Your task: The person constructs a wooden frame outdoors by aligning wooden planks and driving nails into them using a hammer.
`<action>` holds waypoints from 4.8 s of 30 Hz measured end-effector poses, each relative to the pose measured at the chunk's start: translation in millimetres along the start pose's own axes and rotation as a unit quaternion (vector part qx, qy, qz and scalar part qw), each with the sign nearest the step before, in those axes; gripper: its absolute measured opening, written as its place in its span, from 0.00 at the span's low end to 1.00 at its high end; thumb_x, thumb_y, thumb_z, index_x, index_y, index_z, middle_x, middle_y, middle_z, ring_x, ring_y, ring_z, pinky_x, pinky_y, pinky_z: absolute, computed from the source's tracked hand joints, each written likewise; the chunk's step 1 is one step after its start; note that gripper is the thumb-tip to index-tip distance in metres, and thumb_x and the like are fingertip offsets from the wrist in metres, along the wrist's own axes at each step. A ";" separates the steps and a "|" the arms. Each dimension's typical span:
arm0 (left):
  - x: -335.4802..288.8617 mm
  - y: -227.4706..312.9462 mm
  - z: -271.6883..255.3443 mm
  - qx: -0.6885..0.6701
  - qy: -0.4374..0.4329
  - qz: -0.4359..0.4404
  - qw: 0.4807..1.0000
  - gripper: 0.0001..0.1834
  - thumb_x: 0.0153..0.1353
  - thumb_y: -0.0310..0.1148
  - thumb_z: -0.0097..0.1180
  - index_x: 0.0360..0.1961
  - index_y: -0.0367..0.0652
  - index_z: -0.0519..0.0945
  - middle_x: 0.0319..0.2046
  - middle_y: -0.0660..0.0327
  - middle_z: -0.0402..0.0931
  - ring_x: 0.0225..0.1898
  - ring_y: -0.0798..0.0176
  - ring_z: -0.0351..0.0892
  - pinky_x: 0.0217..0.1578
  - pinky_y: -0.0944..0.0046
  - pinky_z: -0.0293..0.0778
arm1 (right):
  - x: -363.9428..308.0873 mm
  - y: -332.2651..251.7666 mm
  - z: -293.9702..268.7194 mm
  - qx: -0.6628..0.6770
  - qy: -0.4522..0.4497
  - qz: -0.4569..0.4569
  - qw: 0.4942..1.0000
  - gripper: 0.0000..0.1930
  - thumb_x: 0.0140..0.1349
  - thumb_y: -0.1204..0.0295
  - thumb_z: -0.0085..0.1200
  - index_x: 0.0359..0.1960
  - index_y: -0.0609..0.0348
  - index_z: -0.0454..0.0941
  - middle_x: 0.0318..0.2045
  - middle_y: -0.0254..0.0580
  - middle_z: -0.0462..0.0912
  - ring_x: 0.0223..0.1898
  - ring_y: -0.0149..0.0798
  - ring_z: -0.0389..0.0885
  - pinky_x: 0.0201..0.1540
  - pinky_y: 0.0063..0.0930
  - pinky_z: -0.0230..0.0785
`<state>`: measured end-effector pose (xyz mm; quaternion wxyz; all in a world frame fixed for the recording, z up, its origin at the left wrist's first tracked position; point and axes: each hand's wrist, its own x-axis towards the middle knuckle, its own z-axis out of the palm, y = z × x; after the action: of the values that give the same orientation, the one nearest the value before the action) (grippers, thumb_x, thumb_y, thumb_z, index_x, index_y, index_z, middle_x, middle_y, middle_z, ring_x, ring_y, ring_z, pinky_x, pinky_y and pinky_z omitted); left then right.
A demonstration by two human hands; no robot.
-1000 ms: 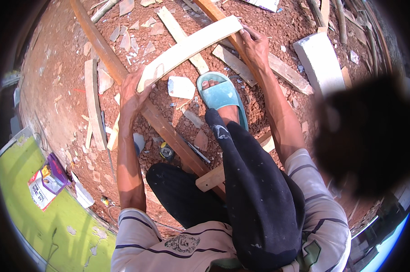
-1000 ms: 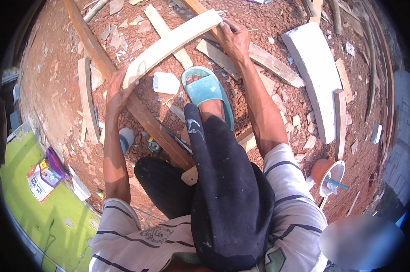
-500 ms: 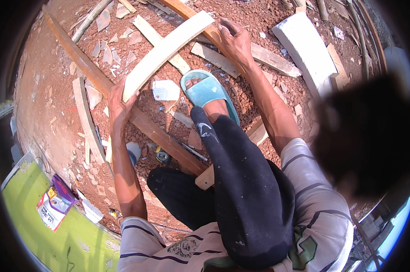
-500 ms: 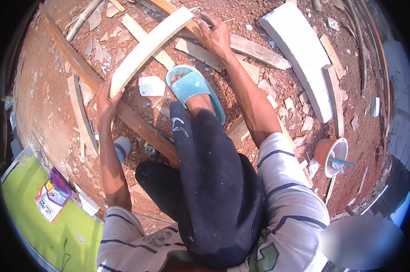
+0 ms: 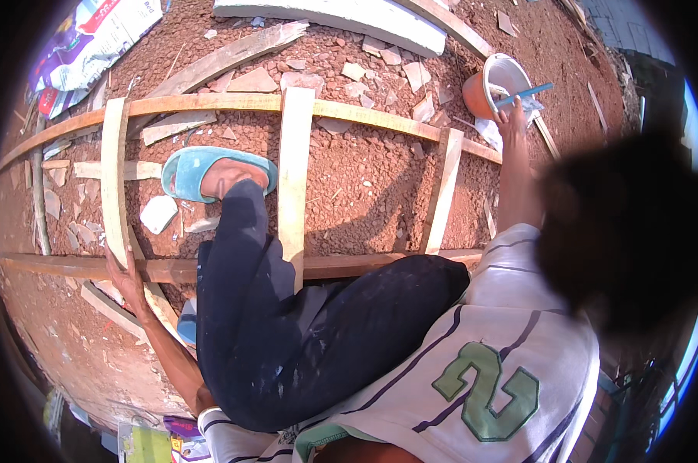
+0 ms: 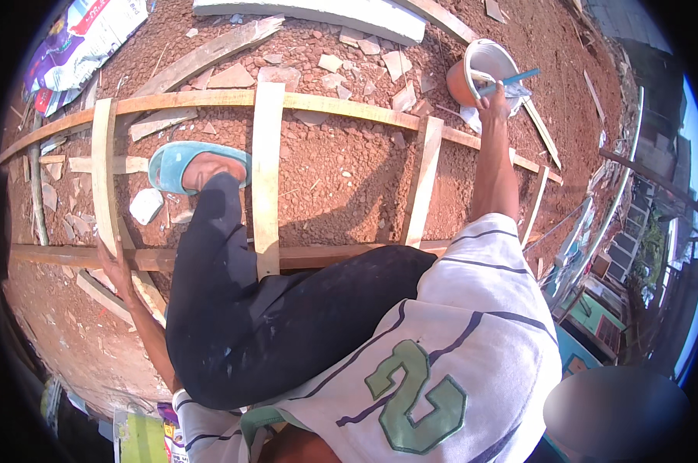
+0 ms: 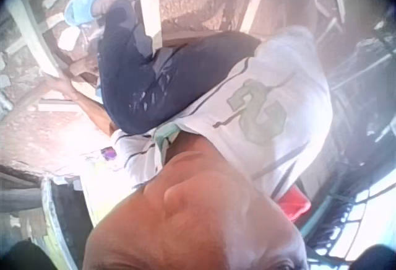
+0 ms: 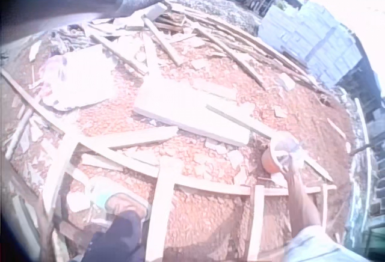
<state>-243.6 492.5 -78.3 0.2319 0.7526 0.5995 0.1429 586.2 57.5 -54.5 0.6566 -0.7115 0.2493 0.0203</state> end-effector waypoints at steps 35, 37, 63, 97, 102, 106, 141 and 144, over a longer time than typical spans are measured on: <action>0.0 -38.8 32.1 0.045 0.057 0.022 0.997 0.41 0.59 0.45 0.64 0.72 0.50 0.64 0.62 0.47 0.71 0.63 0.41 0.67 0.65 0.42 0.57 | -107.8 111.0 21.9 0.087 -0.314 0.162 0.931 0.14 0.62 0.80 0.52 0.49 0.73 0.70 0.46 0.52 0.78 0.48 0.49 0.81 0.55 0.46 0.80; 8.4 -32.8 30.9 0.028 0.064 0.027 0.997 0.40 0.58 0.45 0.65 0.71 0.49 0.66 0.61 0.46 0.72 0.62 0.41 0.69 0.64 0.42 0.59 | -114.6 120.2 32.2 0.037 -0.298 0.150 0.942 0.14 0.63 0.78 0.54 0.49 0.69 0.72 0.47 0.48 0.79 0.47 0.45 0.81 0.50 0.40 0.81; 0.8 -0.1 29.8 0.074 0.008 -0.128 0.989 0.43 0.61 0.50 0.63 0.75 0.61 0.58 0.68 0.54 0.64 0.73 0.47 0.55 0.71 0.30 0.38 | -328.3 107.2 37.0 -0.364 -0.567 -0.445 0.590 0.18 0.66 0.68 0.58 0.52 0.66 0.73 0.48 0.59 0.75 0.51 0.54 0.75 0.56 0.44 0.67; 2.4 25.9 -5.8 0.181 -0.174 -0.205 0.946 0.47 0.65 0.43 0.54 0.78 0.51 0.42 0.75 0.50 0.47 0.78 0.42 0.39 0.72 0.31 0.36 | -427.3 144.4 147.0 -0.628 -0.566 -0.496 0.198 0.27 0.67 0.51 0.47 0.55 0.63 0.75 0.66 0.54 0.64 0.73 0.58 0.51 0.72 0.72 0.32; 24.5 44.7 -23.5 0.198 -0.266 -0.202 0.922 0.54 0.59 0.43 0.60 0.78 0.50 0.38 0.77 0.47 0.42 0.77 0.38 0.40 0.72 0.31 0.38 | -437.9 115.4 154.4 -0.644 -0.582 -0.462 0.182 0.31 0.68 0.51 0.46 0.64 0.60 0.70 0.73 0.53 0.56 0.75 0.57 0.48 0.75 0.65 0.34; 30.8 43.7 -41.8 0.198 -0.295 -0.224 0.907 0.56 0.58 0.44 0.61 0.78 0.49 0.39 0.76 0.45 0.42 0.76 0.34 0.41 0.71 0.31 0.42 | -470.4 70.1 120.3 -0.656 -0.639 -0.320 0.243 0.27 0.65 0.60 0.47 0.62 0.61 0.71 0.71 0.53 0.60 0.72 0.53 0.59 0.73 0.45 0.54; -287.7 12.0 -390.0 -0.200 -0.364 -0.426 0.804 0.24 0.68 0.36 0.51 0.63 0.37 0.73 0.46 0.57 0.80 0.42 0.66 0.80 0.35 0.69 0.72 | -653.8 -37.5 -390.3 -0.650 -0.492 0.029 0.578 0.16 0.62 0.60 0.53 0.34 0.62 0.82 0.34 0.52 0.83 0.39 0.48 0.85 0.42 0.40 0.76; -366.4 -35.1 -421.0 -0.202 -0.382 -0.476 0.766 0.21 0.67 0.31 0.53 0.60 0.42 0.73 0.37 0.65 0.79 0.33 0.70 0.78 0.25 0.72 0.68 | -684.2 -47.2 -395.0 -0.625 -0.545 0.008 0.558 0.17 0.63 0.59 0.54 0.37 0.62 0.83 0.33 0.48 0.84 0.37 0.42 0.85 0.40 0.35 0.76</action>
<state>-568.7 218.6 285.0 0.6265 0.2985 0.7001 -0.1681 -112.3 -90.5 286.9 0.0576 -0.7947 -0.2259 0.5605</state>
